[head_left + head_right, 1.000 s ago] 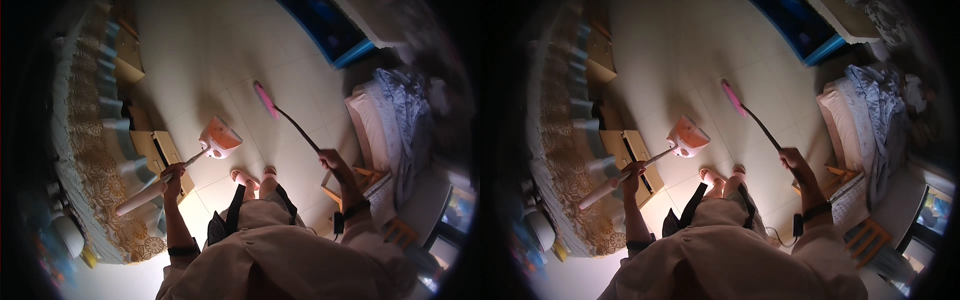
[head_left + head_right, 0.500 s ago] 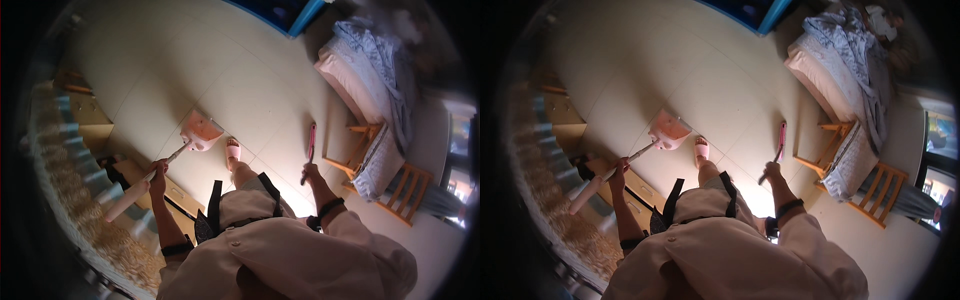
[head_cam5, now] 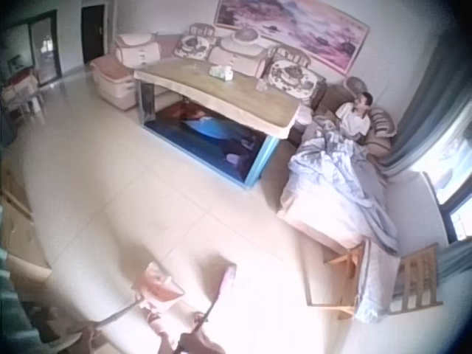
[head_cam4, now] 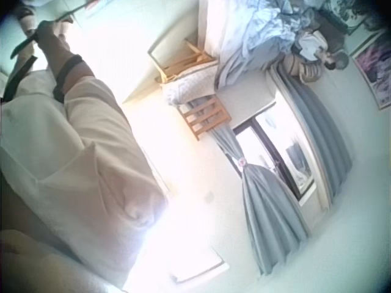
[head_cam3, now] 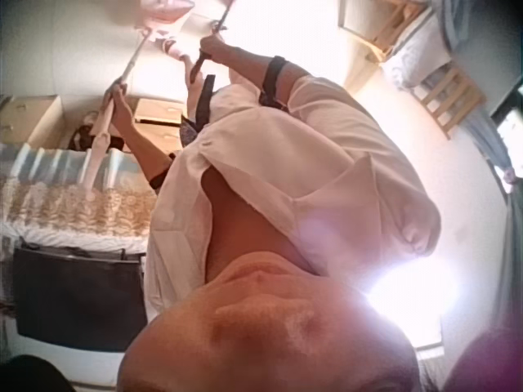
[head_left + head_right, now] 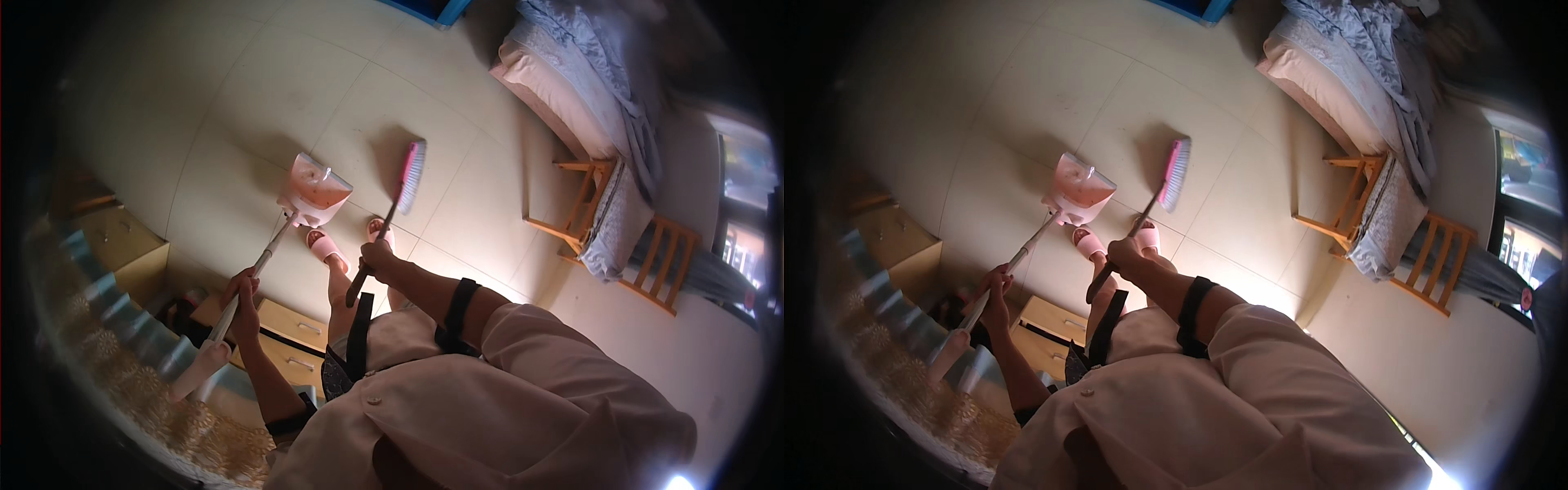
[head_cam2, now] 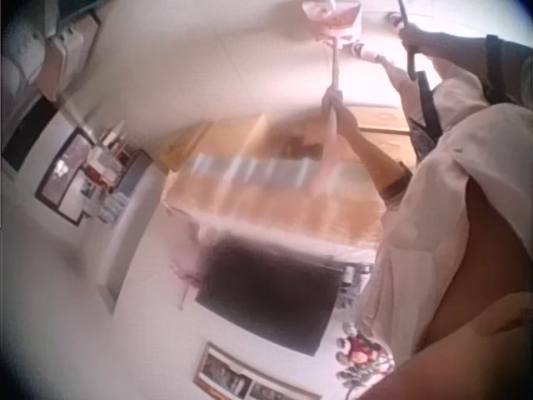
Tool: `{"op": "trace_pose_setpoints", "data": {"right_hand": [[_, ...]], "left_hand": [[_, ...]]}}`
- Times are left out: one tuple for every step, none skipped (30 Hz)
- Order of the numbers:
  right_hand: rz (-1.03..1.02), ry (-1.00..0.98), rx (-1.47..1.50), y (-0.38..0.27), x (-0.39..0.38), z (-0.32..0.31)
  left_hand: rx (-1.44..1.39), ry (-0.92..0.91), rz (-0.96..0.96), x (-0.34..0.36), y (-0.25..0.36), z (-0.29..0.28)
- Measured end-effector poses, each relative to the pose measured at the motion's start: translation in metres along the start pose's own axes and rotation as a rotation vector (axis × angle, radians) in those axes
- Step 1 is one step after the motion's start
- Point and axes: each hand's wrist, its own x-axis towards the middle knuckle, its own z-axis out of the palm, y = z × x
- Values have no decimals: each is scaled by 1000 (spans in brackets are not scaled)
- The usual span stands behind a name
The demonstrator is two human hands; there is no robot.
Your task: The person sweeps a tiled floor using a pink broom and dustpan, moving debris into the dustpan. The person works around furniture and then sweeps the balcony area near potted plants.
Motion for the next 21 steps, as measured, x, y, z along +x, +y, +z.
{"op": "trace_pose_setpoints", "data": {"right_hand": [[-272,-72,-101,-5,-1,6],[-593,-141,-263,-11,-4,8],[-475,-149,-126,-20,-10,6],[-276,-120,58,-32,-22,0],[-142,-79,193,-44,-40,-7],[-85,-66,315,-57,-62,-16],[-59,-96,447,-69,-87,-29],[-20,-49,464,-80,-112,-42],[142,59,577,-90,-133,-54],[215,117,628,-96,-152,-64],[164,123,687,-94,-169,-66],[166,179,642,-90,-183,-72],[151,271,576,-82,-189,-73],[137,301,567,-73,-189,-74],[122,331,562,-63,-183,-77],[97,349,534,-52,-171,-81],[99,393,494,-42,-152,-84],[102,434,455,-34,-128,-86],[109,462,449,-25,-103,-87],[51,454,226,-18,-78,-87],[-118,341,-539,-12,-54,-84]], "left_hand": [[4,-23,8,9,2,-5],[-6,-41,13,17,4,-11],[-25,-48,5,24,5,-17],[-27,-51,7,30,6,-23],[-32,-49,-5,35,9,-29],[-47,-51,-6,41,11,-37],[-14,-68,-14,48,14,-45],[9,-88,-7,54,17,-51],[19,-114,-6,60,19,-58],[39,-122,-5,65,21,-64],[47,-133,-10,69,23,-69],[48,-143,-23,72,24,-73],[60,-155,0,75,25,-76],[65,-166,14,77,24,-79],[57,-181,23,79,25,-81],[87,-183,26,81,24,-83],[106,-188,23,82,24,-86],[107,-198,31,83,23,-89],[129,-200,19,85,22,-92],[133,-206,17,86,21,-95],[141,-208,3,87,18,-98]]}}
